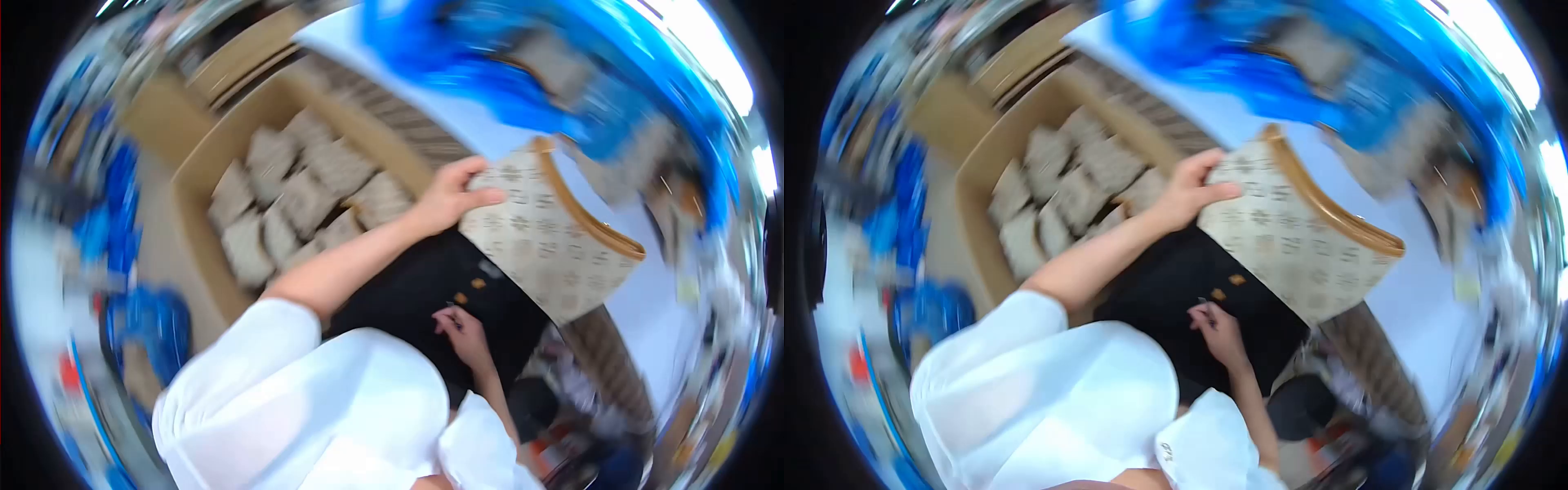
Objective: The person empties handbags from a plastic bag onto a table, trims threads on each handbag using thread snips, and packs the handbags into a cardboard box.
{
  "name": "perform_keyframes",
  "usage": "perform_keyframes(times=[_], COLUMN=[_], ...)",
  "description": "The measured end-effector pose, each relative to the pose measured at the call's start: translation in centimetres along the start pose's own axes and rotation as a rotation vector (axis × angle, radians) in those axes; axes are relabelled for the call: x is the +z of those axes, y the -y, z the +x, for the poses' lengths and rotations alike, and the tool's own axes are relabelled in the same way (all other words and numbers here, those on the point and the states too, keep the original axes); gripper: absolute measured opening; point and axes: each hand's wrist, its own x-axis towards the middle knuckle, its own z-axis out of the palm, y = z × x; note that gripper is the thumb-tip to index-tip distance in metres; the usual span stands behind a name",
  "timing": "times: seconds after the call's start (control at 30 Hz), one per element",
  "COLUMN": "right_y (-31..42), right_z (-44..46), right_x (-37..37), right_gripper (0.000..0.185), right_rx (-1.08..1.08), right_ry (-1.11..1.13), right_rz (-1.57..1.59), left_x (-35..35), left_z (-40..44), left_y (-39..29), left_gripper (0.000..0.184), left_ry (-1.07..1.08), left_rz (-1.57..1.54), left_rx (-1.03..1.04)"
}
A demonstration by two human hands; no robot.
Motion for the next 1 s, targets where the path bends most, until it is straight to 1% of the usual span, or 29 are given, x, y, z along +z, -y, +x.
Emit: perform_keyframes(times=[0.03,0.07,0.13,0.17,0.2,0.27,0.3,0.33,0.4,0.47,0.53,0.6,0.63,0.7,0.73,0.77,0.8,0.87,0.9,0.93,0.97,1.0], right_y=[0.3,0.4,0.3,0.4,0.5,0.5,0.6,1.0,1.4,1.7,1.8,1.3,1.0,0.8,1.1,1.3,1.5,1.6,1.6,1.6,1.7,1.9], right_z=[0.1,0.4,0.6,0.9,1.1,1.7,1.9,2.3,3.0,3.5,3.9,3.9,4.0,4.2,4.3,4.5,4.6,4.7,4.7,4.8,4.8,4.8], right_x=[0.2,0.3,-0.1,-0.2,-0.3,-0.2,-0.1,0.0,0.0,0.2,0.4,0.2,0.1,0.2,0.3,0.3,0.4,0.5,0.4,0.4,0.4,0.5], right_gripper=[0.017,0.017,0.015,0.015,0.015,0.016,0.016,0.016,0.017,0.017,0.017,0.017,0.018,0.018,0.017,0.017,0.017,0.017,0.017,0.017,0.017,0.017], right_rx=[-0.012,-0.019,0.159,0.154,0.215,0.334,0.336,0.385,0.485,0.514,0.555,0.572,0.576,0.589,0.605,0.621,0.637,0.647,0.648,0.648,0.654,0.658], right_ry=[-0.086,0.027,-0.054,-0.015,-0.013,-0.029,-0.018,-0.031,-0.062,-0.067,-0.102,-0.112,-0.112,-0.116,-0.125,-0.134,-0.143,-0.151,-0.153,-0.154,-0.165,-0.168], right_rz=[-0.003,-0.029,-0.07,-0.091,-0.076,-0.038,-0.047,0.026,0.177,0.173,0.176,0.173,0.174,0.175,0.183,0.193,0.201,0.205,0.208,0.212,0.209,0.205], left_x=[-2.9,-5.7,-10.0,-12.3,-14.6,-19.0,-21.8,-24.8,-28.9,-33.6,-39.0,-42.5,-43.2,-44.1,-44.9,-46.1,-47.6,-50.3,-50.9,-51.5,-52.0,-51.9], left_z=[-1.9,-3.5,-5.7,-7.2,-9.1,-12.9,-14.8,-16.4,-18.7,-20.9,-22.8,-23.1,-22.5,-21.1,-20.7,-20.7,-20.7,-20.8,-20.7,-20.4,-20.1,-19.8], left_y=[-0.4,-0.4,-0.1,-0.6,-1.2,-1.5,-0.6,0.0,0.1,-0.7,-1.1,-2.2,-2.8,-4.7,-4.7,-4.2,-3.5,-1.1,0.7,2.8,4.9,7.1], left_gripper=[0.028,0.028,0.029,0.03,0.031,0.039,0.037,0.036,0.032,0.03,0.029,0.026,0.026,0.025,0.025,0.025,0.027,0.03,0.03,0.039,0.049,0.049], left_ry=[-0.14,-0.313,-0.582,-0.696,-0.794,-0.981,-1.081,-1.182,-1.446,-1.661,-1.68,-1.742,-1.741,-1.783,-1.804,-1.802,-1.731,-1.52,-1.517,-1.262,-0.949,-0.939], left_rz=[0.038,-0.002,-0.114,-0.179,-0.248,-0.235,-0.148,-0.06,0.019,0.535,0.74,0.732,0.726,0.638,0.594,0.591,0.854,1.349,1.339,1.648,1.904,1.894], left_rx=[0.014,0.0,-0.018,0.015,0.044,0.101,0.145,0.184,0.3,0.188,0.314,0.475,0.463,0.544,0.584,0.573,0.471,0.254,0.246,-0.084,-0.415,-0.416])
